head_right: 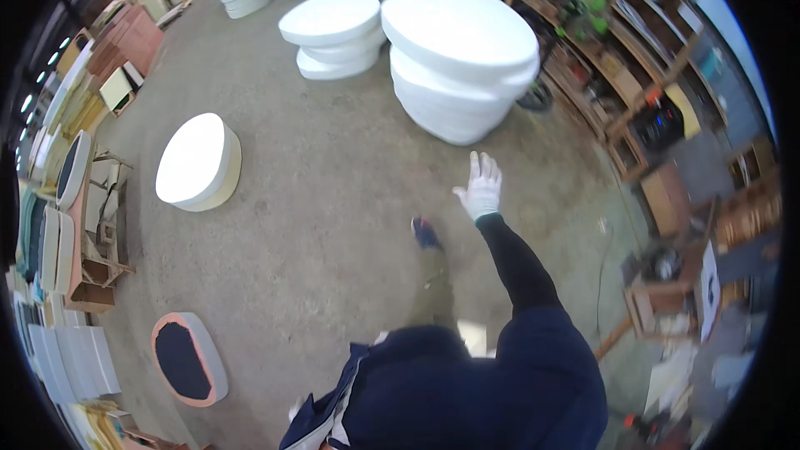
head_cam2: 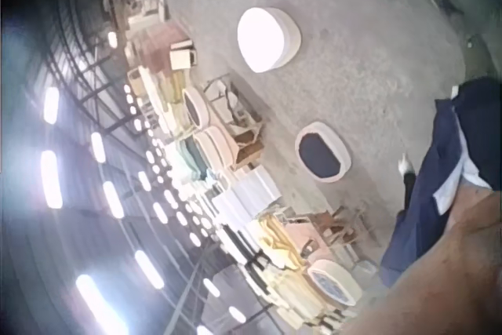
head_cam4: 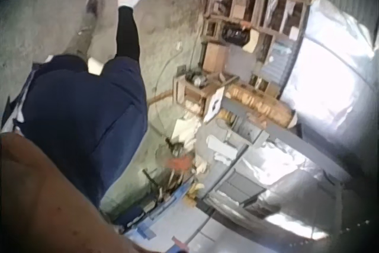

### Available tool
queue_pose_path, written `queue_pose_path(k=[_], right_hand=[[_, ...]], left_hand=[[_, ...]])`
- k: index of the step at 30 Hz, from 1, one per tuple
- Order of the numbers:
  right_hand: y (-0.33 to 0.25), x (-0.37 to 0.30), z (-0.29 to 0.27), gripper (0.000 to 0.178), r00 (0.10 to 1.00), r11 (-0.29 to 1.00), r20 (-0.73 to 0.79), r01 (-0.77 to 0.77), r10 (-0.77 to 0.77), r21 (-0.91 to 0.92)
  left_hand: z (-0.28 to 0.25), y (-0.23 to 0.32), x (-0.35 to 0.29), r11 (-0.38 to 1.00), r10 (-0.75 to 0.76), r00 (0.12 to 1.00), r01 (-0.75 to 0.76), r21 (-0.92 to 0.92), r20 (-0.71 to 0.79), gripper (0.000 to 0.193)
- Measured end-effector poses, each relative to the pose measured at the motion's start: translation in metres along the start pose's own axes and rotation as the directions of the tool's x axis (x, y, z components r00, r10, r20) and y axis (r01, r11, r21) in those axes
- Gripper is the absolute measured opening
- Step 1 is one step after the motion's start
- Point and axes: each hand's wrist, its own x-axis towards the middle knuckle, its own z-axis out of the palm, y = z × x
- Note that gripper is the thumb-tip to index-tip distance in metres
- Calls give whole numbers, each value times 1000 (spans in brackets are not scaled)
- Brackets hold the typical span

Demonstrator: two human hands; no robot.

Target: The person sprays adhesive onto a dark fabric layer inside a large circular wooden frame using a spray gun. They then pick up a white circular foam cushion and place it into the frame, pressing it down firmly to adhere it to the adhesive.

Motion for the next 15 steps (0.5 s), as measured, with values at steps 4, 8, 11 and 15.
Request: queue_pose_path(k=[4,8,11,15], right_hand=[[41,229,86,117,986,947,13,164,-167,-278],[36,376,133,111,977,922,169,183,-132,-341],[67,418,156,97,942,907,304,247,-142,-342],[132,436,207,67,902,833,140,431,-408,-348]], left_hand=[[18,130,6,997,-19,999,17,-80,-26,44],[-4,264,-10,973,-173,984,164,-164,-40,45],[-10,337,-7,959,-209,978,199,-201,-27,46],[-2,395,-4,944,-236,971,220,-247,-36,49]])
